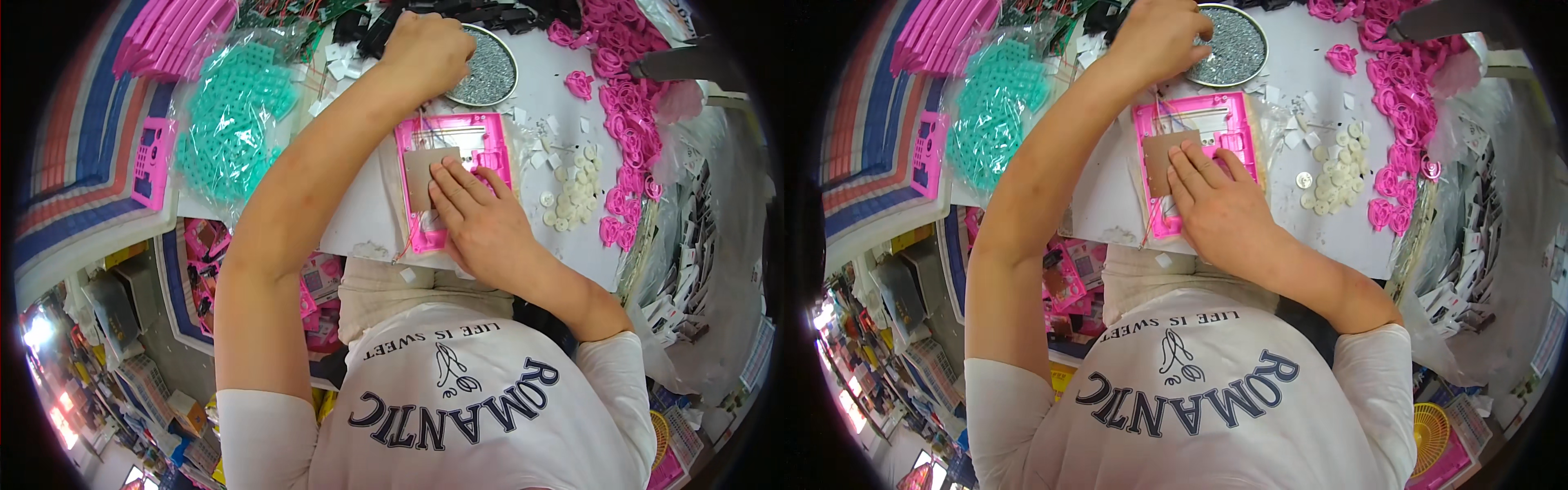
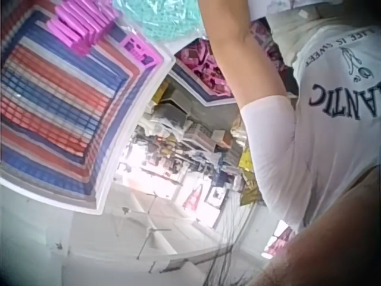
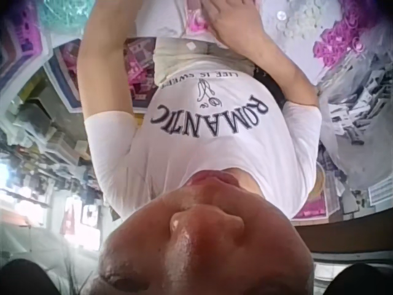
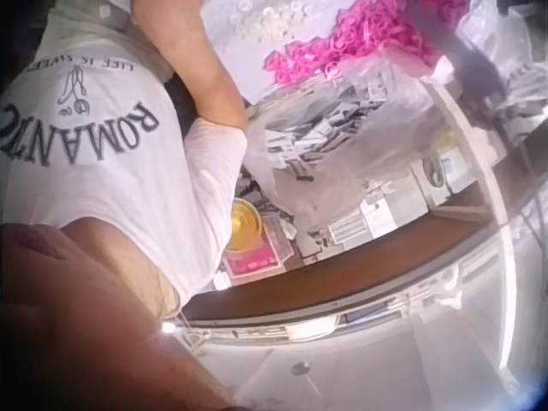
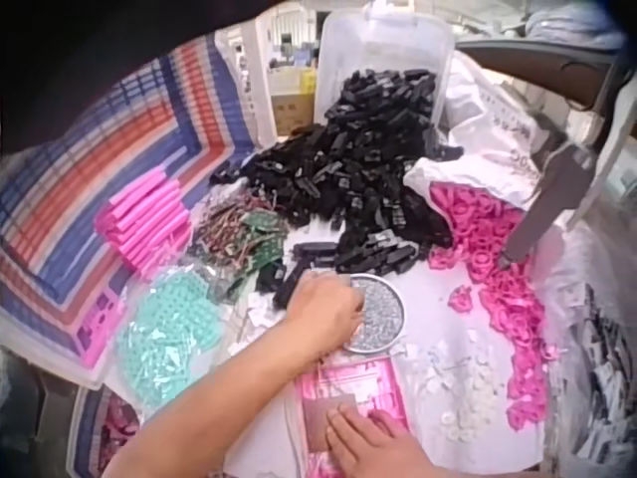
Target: Packaging toy components into pink plastic frames and using a heat gun to seal or finish the assembly.
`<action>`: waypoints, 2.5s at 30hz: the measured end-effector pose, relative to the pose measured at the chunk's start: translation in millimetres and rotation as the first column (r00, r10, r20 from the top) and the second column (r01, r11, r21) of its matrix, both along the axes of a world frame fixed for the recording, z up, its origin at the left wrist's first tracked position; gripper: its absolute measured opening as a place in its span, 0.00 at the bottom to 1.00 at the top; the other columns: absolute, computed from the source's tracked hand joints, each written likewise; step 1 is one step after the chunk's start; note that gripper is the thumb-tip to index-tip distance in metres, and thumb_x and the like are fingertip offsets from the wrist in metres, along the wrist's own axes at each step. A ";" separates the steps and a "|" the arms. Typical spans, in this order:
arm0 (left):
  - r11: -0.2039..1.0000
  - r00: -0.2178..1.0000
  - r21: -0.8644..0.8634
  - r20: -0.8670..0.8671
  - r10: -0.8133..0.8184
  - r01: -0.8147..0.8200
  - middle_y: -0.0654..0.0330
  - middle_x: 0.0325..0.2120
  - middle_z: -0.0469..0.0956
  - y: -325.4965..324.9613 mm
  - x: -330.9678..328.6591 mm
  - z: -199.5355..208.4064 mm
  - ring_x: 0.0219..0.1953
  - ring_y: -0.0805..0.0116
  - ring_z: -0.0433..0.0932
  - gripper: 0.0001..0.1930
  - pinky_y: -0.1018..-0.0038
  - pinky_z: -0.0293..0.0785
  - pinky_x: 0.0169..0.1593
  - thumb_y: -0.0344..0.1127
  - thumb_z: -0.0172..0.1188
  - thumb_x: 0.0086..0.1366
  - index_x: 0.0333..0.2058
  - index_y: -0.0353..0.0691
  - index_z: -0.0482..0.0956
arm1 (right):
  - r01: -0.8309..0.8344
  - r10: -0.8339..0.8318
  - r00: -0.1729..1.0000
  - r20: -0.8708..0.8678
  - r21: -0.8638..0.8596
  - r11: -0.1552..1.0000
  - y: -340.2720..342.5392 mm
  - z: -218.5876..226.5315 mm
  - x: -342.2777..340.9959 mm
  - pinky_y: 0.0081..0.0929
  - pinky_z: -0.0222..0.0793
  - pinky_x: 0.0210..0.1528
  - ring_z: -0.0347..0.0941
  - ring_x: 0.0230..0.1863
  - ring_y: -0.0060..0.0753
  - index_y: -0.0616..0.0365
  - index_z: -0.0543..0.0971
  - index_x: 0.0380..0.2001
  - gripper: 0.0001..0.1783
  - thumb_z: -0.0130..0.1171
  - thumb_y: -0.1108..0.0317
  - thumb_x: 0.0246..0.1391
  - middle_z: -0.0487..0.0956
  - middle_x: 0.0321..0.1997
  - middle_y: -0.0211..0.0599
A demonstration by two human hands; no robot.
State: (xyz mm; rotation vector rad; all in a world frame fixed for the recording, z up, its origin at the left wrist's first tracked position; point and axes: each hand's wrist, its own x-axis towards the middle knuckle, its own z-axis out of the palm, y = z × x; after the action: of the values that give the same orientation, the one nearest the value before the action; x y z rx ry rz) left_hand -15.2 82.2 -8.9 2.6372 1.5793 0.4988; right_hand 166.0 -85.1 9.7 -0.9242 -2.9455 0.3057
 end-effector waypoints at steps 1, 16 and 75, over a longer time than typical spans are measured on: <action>0.999 0.996 -0.028 -0.091 0.016 -0.018 0.62 0.38 0.84 13.0 8.1 -11.5 0.49 0.58 0.81 0.12 0.56 0.71 0.53 0.46 0.69 0.57 0.39 0.54 0.88 | -0.002 0.002 1.000 0.002 0.008 1.000 1.2 -0.8 1.1 0.51 0.57 0.70 0.61 0.74 0.50 0.70 0.73 0.60 0.39 0.68 0.62 0.45 0.67 0.72 0.53; 1.000 0.960 -0.007 0.279 -0.026 0.029 0.56 0.24 0.80 -30.9 10.7 22.1 0.29 0.53 0.79 0.13 0.59 0.71 0.33 0.42 0.63 0.64 0.25 0.39 0.81 | 0.064 -0.061 0.990 -0.126 0.017 0.998 -2.9 -3.5 1.1 0.47 0.62 0.67 0.68 0.62 0.51 0.73 0.76 0.55 0.28 0.56 0.69 0.50 0.73 0.63 0.54; 0.965 0.807 -0.260 0.562 0.182 -0.037 0.62 0.48 0.85 -205.5 -9.2 -23.2 0.57 0.62 0.80 0.61 0.34 0.43 0.67 0.50 0.79 0.48 0.73 0.37 0.46 | -0.443 -0.388 0.422 -0.819 -0.560 0.700 25.5 -14.7 -29.3 0.28 0.69 0.24 0.66 0.22 0.24 0.58 0.69 0.45 0.17 0.67 0.68 0.61 0.71 0.21 0.30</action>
State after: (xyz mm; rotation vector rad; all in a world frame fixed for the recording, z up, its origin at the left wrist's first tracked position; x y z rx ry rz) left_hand -24.4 -123.3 -32.2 1.9467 1.4693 0.9482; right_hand 136.7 -59.6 -5.1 -0.4049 -1.6843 1.5161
